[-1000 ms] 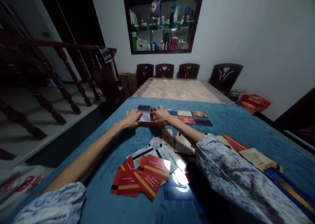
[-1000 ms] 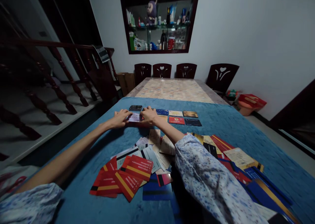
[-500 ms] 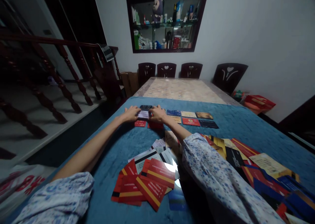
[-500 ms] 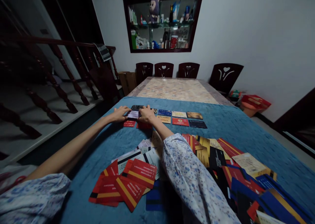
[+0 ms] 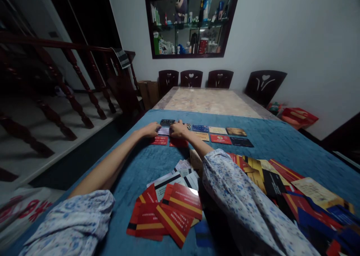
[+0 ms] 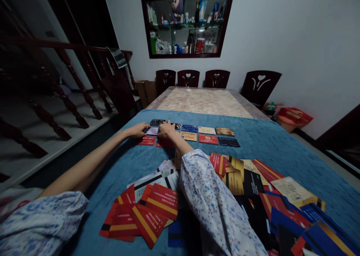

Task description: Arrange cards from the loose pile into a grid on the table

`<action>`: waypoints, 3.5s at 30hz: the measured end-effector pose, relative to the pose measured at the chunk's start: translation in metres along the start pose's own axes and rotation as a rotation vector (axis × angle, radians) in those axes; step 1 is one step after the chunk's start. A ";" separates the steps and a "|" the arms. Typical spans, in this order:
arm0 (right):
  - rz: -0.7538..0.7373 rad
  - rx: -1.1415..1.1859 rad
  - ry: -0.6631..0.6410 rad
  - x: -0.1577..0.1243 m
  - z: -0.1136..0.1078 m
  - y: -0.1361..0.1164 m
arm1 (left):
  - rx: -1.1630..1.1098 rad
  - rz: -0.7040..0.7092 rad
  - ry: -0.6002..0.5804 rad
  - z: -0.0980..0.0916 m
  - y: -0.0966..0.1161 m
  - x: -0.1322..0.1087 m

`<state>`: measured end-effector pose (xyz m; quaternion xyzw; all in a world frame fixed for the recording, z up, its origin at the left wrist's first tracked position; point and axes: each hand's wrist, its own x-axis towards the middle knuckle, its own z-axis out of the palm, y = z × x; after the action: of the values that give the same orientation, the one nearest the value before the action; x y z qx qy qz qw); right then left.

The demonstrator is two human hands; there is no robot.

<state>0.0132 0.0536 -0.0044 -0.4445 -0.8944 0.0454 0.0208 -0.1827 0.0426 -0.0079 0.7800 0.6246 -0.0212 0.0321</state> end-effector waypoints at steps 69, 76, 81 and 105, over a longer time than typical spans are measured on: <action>-0.187 0.025 0.062 -0.163 0.004 0.121 | -0.091 0.306 0.200 0.007 0.205 -0.087; -0.270 0.110 0.005 -0.167 0.012 0.124 | -0.095 0.313 0.164 0.015 0.236 -0.093; -0.260 0.110 -0.011 -0.169 0.009 0.125 | -0.074 0.281 0.150 0.012 0.244 -0.097; -0.341 0.256 -0.035 -0.173 -0.001 0.131 | -0.093 0.217 0.122 0.004 0.245 -0.097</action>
<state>0.2215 -0.0059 -0.0157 -0.2796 -0.9438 0.1622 0.0691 0.0348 -0.1056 0.0006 0.8404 0.5378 0.0586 0.0323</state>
